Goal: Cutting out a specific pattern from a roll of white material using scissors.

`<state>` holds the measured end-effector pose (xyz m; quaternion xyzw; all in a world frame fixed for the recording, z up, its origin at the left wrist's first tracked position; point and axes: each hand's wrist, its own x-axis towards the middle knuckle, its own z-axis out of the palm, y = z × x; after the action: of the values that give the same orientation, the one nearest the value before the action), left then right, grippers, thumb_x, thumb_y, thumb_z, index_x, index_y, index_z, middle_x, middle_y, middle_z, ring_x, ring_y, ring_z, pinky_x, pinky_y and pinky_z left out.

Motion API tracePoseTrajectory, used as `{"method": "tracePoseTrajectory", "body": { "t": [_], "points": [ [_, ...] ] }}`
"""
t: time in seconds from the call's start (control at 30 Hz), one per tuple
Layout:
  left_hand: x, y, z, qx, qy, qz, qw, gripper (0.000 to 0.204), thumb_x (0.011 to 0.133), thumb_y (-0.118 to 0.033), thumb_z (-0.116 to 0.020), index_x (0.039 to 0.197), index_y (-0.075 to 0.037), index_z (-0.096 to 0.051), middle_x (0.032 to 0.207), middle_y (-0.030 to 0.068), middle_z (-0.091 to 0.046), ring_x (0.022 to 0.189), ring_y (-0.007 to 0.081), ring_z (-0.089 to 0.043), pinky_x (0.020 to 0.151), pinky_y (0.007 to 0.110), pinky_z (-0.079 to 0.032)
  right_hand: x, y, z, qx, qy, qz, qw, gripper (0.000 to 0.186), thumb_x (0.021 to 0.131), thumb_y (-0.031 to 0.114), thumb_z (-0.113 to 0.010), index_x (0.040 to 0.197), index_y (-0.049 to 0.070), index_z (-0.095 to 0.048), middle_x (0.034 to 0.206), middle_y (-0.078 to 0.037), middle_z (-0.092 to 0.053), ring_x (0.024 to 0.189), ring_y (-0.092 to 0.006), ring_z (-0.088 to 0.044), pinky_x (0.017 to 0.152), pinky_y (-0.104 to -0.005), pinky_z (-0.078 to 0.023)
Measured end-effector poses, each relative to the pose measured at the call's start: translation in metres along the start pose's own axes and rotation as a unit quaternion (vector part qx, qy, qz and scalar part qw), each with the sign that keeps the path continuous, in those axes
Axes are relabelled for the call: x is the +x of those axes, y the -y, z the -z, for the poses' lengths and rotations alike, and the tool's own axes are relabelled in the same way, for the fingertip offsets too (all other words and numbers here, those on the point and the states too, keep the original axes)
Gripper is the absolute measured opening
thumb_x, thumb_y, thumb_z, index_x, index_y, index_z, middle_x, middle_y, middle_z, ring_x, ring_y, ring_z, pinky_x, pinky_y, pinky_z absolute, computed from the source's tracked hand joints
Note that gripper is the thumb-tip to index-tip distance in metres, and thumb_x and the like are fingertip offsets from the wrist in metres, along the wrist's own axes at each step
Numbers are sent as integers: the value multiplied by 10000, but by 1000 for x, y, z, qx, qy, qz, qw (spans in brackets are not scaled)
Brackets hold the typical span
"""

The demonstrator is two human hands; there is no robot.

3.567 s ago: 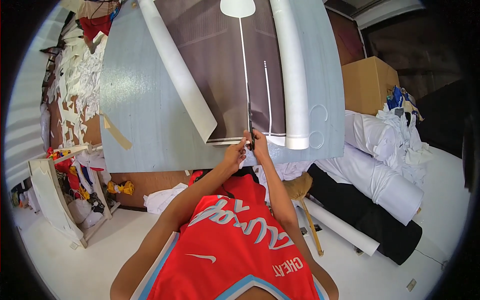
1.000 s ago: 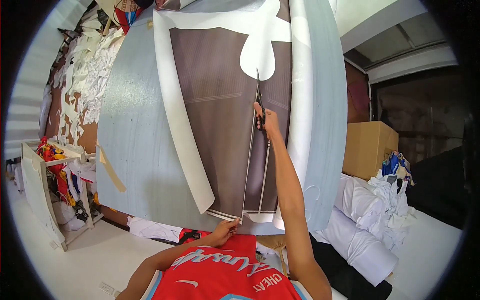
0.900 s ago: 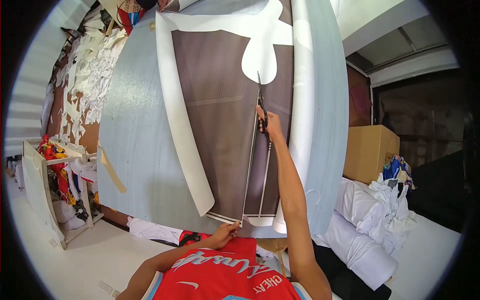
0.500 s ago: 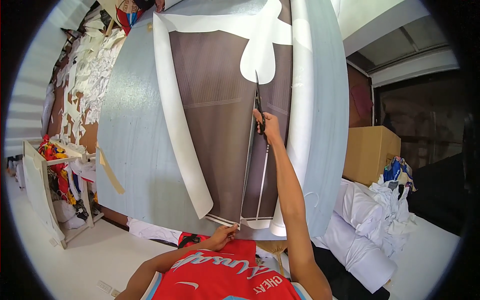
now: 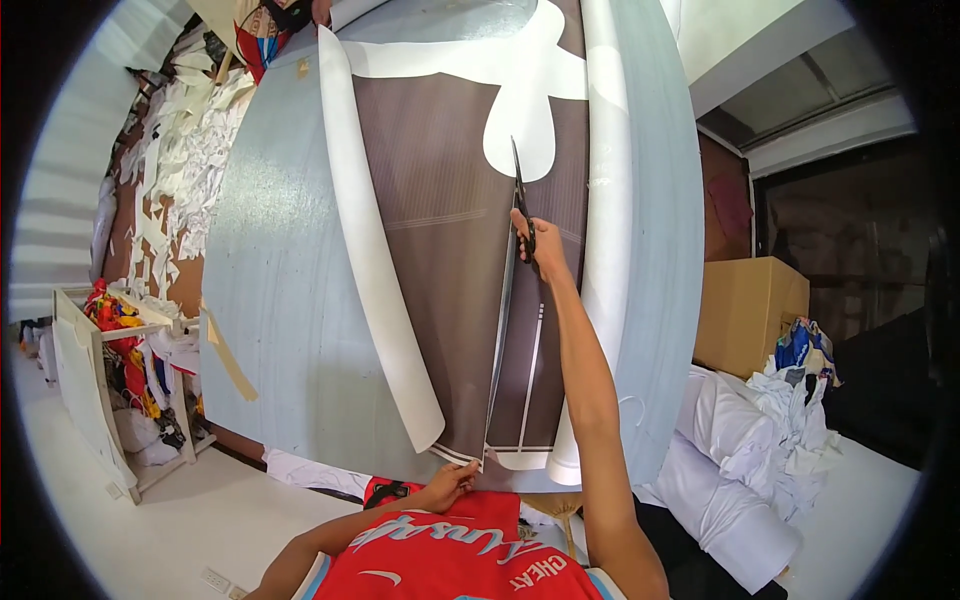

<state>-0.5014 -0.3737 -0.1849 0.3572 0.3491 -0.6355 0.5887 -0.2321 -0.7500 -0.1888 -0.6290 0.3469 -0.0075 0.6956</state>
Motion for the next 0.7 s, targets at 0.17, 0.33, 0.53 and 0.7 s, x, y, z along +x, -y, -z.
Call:
{"method": "tracePoseTrajectory", "body": {
  "t": [0.17,0.33,0.53,0.7],
  "points": [
    [4,3,6,3,8,5,1000,209,901,-264,-649,873,-63,-600,719,-5,-513,642,96,-461,597,233,-408,17,10,-5,-24,-11,3,1000,546,732,590,-725,638,97,-510,571,27,-471,469,-62,-466,417,-205,-372],
    [5,4,6,-14,19,17,1000,215,904,-258,-645,876,-51,-598,723,6,-527,646,102,-476,596,227,-418,41,12,-6,-2,-8,1,1000,550,725,595,-729,634,102,-503,570,27,-472,468,-65,-463,417,-207,-371],
    [7,2,14,-22,20,28,999,196,914,-245,-632,889,-52,-608,724,7,-531,648,97,-481,591,219,-418,66,30,-22,11,-10,-6,1000,549,725,585,-736,617,101,-500,546,20,-468,448,-75,-458,409,-216,-366],
    [15,6,18,-18,24,38,999,172,928,-226,-610,925,-55,-621,730,-1,-535,656,99,-485,596,231,-416,100,49,-25,27,-33,8,999,545,722,578,-742,605,103,-502,509,18,-454,410,-81,-442,389,-227,-348]
  ]
}}
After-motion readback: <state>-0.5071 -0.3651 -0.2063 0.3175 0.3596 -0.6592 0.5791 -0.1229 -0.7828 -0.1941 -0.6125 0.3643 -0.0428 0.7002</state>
